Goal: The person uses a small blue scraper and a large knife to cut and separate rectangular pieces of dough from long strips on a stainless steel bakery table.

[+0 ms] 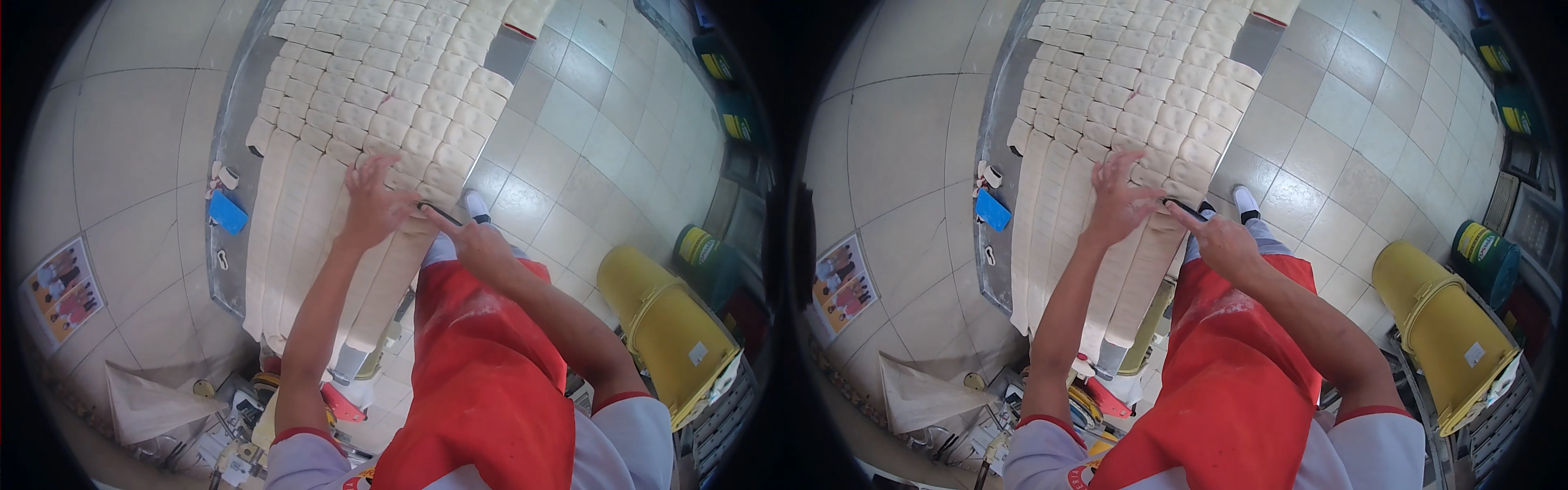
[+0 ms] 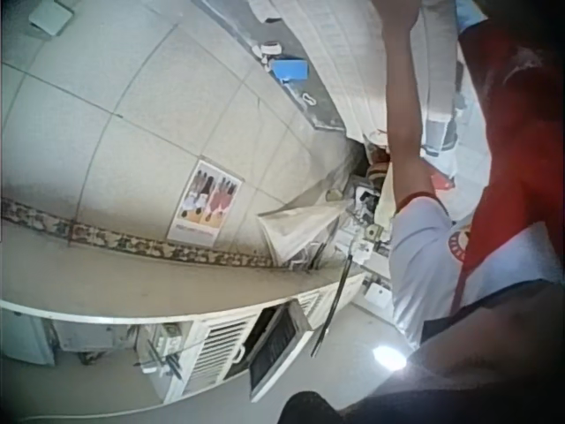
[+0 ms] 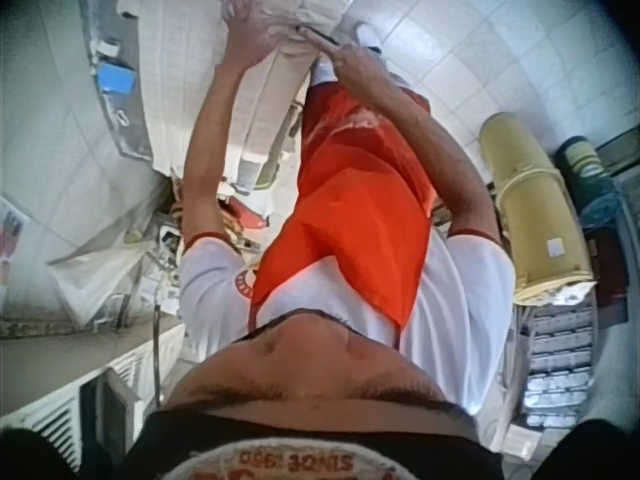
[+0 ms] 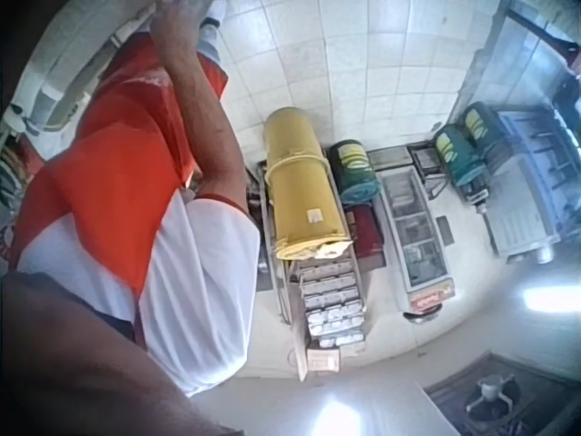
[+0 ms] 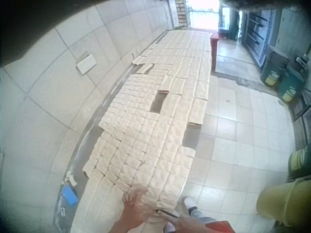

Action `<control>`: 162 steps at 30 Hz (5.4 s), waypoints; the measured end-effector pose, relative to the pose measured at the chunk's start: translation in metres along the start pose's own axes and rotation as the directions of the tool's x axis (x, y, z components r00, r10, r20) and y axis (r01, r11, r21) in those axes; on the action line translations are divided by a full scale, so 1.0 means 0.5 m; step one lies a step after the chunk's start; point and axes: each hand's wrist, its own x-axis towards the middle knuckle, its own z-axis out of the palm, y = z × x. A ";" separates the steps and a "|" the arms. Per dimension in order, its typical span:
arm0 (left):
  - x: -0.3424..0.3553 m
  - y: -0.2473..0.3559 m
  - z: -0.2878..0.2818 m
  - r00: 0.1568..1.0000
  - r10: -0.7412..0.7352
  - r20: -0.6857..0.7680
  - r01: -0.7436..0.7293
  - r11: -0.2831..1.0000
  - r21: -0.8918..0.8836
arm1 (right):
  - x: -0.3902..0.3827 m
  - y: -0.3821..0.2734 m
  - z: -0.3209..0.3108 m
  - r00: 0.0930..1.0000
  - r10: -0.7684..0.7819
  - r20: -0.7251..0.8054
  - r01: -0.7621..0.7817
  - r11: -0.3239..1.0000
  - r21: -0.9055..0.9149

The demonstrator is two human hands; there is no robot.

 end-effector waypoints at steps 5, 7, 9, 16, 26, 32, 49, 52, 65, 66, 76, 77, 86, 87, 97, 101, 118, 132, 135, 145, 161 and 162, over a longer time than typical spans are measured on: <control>0.013 0.015 0.048 1.000 -0.005 0.027 0.003 0.997 0.075 | -0.045 0.045 0.024 0.995 -0.039 -0.096 0.041 0.999 0.025; 0.003 0.019 0.047 0.998 -0.061 0.029 0.059 0.997 0.041 | -0.120 0.087 0.023 1.000 0.013 -0.010 -0.013 0.999 0.042; -0.022 0.009 0.057 0.994 -0.106 0.041 0.101 0.989 0.111 | -0.236 0.127 0.008 0.990 0.096 0.106 -0.095 0.995 -0.009; -0.106 0.089 0.211 0.926 -0.230 -0.300 0.296 0.934 0.198 | -0.259 0.046 0.021 0.997 0.074 -0.013 -0.071 0.986 0.153; -0.204 -0.271 -0.079 0.575 -0.544 -0.610 0.610 0.783 -0.122 | 0.483 -0.412 0.017 0.895 -0.348 -0.281 0.401 0.902 0.161; -0.158 -0.525 -0.220 0.567 -0.548 -0.615 0.554 0.806 -0.207 | 0.614 -0.477 0.006 0.981 -0.168 -0.094 0.174 0.983 0.053; 0.044 -0.689 -0.331 0.958 -0.287 -0.020 0.287 0.958 -0.016 | 0.534 -0.480 -0.017 0.998 0.022 0.062 -0.021 1.000 -0.009; 0.041 -0.650 -0.320 0.953 -0.285 -0.103 0.294 0.952 0.083 | 0.526 -0.456 -0.007 0.999 0.028 0.042 -0.027 1.000 -0.013; 0.007 -0.525 -0.258 0.984 -0.144 -0.108 0.152 0.986 0.073 | 0.428 -0.393 -0.017 0.997 0.036 0.074 -0.036 0.999 0.000; 0.008 -0.504 -0.251 0.987 -0.089 -0.135 0.097 0.994 0.053 | 0.432 -0.385 -0.011 0.997 0.043 0.063 -0.044 0.999 0.011; -0.009 -0.446 -0.220 0.995 -0.088 -0.055 0.096 0.982 0.162 | 0.305 -0.306 0.014 0.997 0.030 0.064 -0.028 0.999 -0.034; -0.014 -0.426 -0.213 0.994 -0.057 -0.088 0.071 0.984 0.164 | 0.304 -0.302 0.011 0.997 0.038 0.070 -0.037 0.999 -0.018; -0.036 -0.355 -0.158 0.992 -0.115 -0.042 0.119 0.988 0.095 | 0.192 -0.225 0.053 0.999 0.041 0.024 -0.040 0.998 -0.053; -0.037 -0.347 -0.154 0.989 -0.135 -0.056 0.141 0.983 0.119 | 0.181 -0.215 0.058 0.999 0.045 0.024 -0.044 0.998 -0.050; -0.069 -0.214 -0.070 0.991 -0.131 0.003 0.130 0.986 0.105 | 0.084 -0.161 0.045 1.000 0.023 -0.002 -0.023 1.000 0.019; -0.077 -0.163 -0.060 0.991 -0.125 -0.039 0.129 0.982 0.137 | 0.042 -0.110 0.065 1.000 0.025 0.012 -0.025 1.000 -0.004; -0.069 0.038 0.066 1.000 -0.011 0.001 0.010 0.995 0.098 | -0.083 0.015 0.101 0.989 -0.060 -0.136 0.062 0.998 0.007; -0.157 0.092 0.182 0.869 -0.391 -0.304 0.430 0.900 0.071 | -0.201 -0.029 0.089 0.987 -0.077 -0.139 0.110 0.963 0.246; -0.147 -0.075 0.073 0.715 -0.434 -0.548 0.457 0.883 -0.105 | -0.020 -0.145 0.052 0.976 -0.179 -0.124 0.200 0.962 0.188; -0.022 -0.602 -0.176 0.446 -0.631 -0.634 0.751 0.650 -0.118 | 0.372 -0.417 0.008 0.925 -0.269 -0.267 0.311 0.941 0.130; -0.076 -0.601 -0.266 0.945 -0.291 -0.147 0.269 0.951 -0.153 | 0.477 -0.503 0.040 1.000 -0.012 0.003 0.013 0.997 -0.078; -0.075 -0.597 -0.268 0.948 -0.284 -0.143 0.263 0.953 -0.152 | 0.483 -0.503 0.042 1.000 -0.007 -0.002 0.006 0.997 -0.073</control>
